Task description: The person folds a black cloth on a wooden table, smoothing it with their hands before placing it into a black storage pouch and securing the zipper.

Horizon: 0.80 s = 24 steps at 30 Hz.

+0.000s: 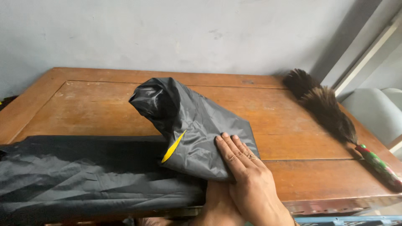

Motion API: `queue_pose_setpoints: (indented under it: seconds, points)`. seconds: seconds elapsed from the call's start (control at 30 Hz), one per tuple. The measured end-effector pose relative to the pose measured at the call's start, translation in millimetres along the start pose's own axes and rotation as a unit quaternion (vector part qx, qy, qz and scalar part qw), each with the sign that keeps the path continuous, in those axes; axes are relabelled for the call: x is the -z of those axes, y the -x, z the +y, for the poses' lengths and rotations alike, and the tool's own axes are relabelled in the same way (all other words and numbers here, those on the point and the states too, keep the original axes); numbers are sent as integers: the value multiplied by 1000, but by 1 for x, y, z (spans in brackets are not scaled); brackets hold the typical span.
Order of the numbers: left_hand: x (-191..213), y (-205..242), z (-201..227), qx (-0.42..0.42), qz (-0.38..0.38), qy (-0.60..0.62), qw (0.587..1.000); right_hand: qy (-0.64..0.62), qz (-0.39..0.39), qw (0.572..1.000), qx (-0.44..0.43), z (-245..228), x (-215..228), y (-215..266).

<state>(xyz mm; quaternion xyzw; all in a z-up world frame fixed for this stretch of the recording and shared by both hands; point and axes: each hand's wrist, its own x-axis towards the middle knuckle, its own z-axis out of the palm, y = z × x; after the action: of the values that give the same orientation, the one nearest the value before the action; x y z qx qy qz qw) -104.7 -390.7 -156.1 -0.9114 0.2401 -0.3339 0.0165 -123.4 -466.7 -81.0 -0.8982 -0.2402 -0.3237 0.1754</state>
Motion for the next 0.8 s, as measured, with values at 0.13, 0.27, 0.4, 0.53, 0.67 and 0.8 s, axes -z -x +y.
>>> queue_pose_setpoints:
  seconds: [0.13, 0.27, 0.4, 0.53, 0.67, 0.8]
  points:
    - [17, 26, -12, 6, 28, -17, 999, -4, 6, 1000, -9, 0, 11, 2]
    - [69, 45, -66, -7, 39, 175, 984, 21, 25, 999, 29, -1, 11, 6]
    - [158, 41, -116, 315, 193, 290, 883, 133, 34, 986, 98, -15, -16, 17]
    - [175, 16, -150, 231, 269, 143, 924, 154, 41, 977, 138, -19, -24, 17]
    - [146, -12, -174, 189, 148, 64, 969, 148, -8, 976, 160, -20, -22, 21]
    - [111, -44, -210, 296, -136, 129, 936, 143, -49, 975, 164, -17, -24, 22]
